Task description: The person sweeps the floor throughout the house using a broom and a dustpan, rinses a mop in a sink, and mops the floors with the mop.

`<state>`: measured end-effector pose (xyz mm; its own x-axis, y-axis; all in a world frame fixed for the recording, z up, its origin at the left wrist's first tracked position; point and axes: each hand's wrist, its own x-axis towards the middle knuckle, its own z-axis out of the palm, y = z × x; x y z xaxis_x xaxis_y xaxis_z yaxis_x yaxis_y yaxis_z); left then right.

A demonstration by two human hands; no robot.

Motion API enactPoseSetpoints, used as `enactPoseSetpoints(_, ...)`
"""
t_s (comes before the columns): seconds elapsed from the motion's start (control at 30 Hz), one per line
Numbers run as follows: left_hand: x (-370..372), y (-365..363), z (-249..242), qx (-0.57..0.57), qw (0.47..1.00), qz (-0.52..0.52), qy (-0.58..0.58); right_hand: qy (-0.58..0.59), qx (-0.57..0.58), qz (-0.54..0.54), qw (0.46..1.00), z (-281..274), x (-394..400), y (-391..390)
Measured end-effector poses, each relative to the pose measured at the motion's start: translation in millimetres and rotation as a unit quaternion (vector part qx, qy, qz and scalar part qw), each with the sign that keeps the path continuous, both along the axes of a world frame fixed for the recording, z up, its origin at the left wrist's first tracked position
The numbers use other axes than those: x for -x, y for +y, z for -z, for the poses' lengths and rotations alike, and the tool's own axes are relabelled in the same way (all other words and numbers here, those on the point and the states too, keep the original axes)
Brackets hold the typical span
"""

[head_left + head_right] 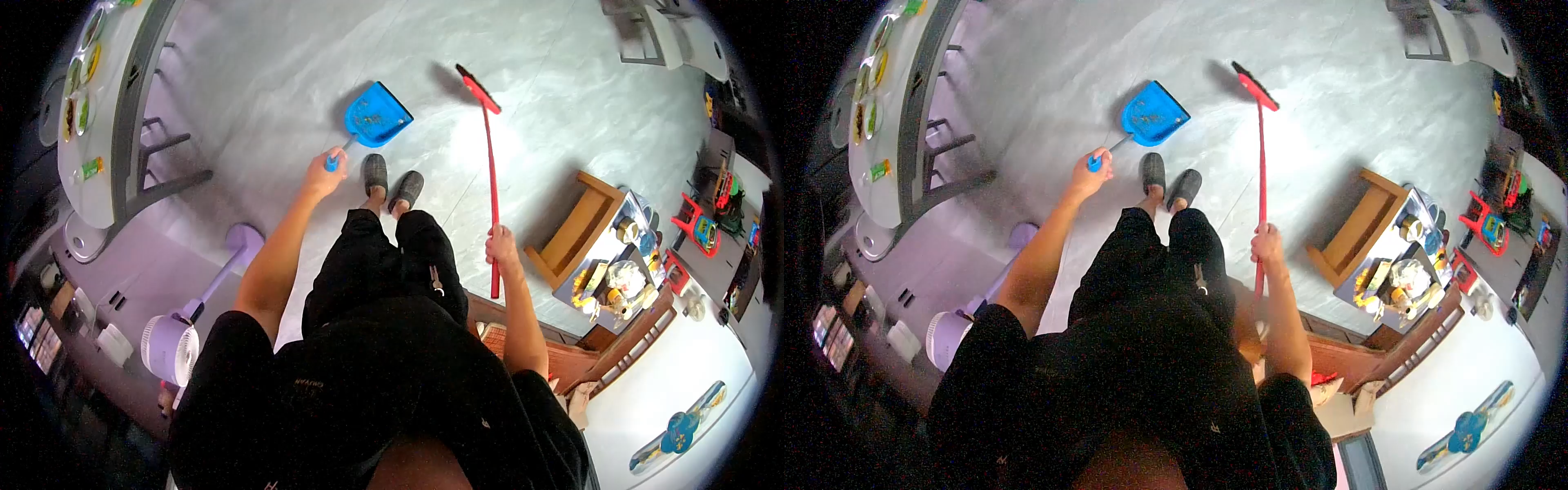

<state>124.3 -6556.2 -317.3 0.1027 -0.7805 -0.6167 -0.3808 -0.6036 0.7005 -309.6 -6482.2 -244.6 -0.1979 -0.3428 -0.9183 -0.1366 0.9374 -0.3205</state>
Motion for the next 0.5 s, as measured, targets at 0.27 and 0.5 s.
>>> enactPoseSetpoints(0.27, 10, 26, -13, 0.002, 0.994, 0.076, -0.075, 0.18, 0.017, -0.21, 0.961, 69, 7, -37)
enactPoseSetpoints(0.5, 36, 18, 10, 0.011, 0.982, 0.122, -0.147, 0.166, 0.0, -0.454, 0.876, 111, -51, 43)
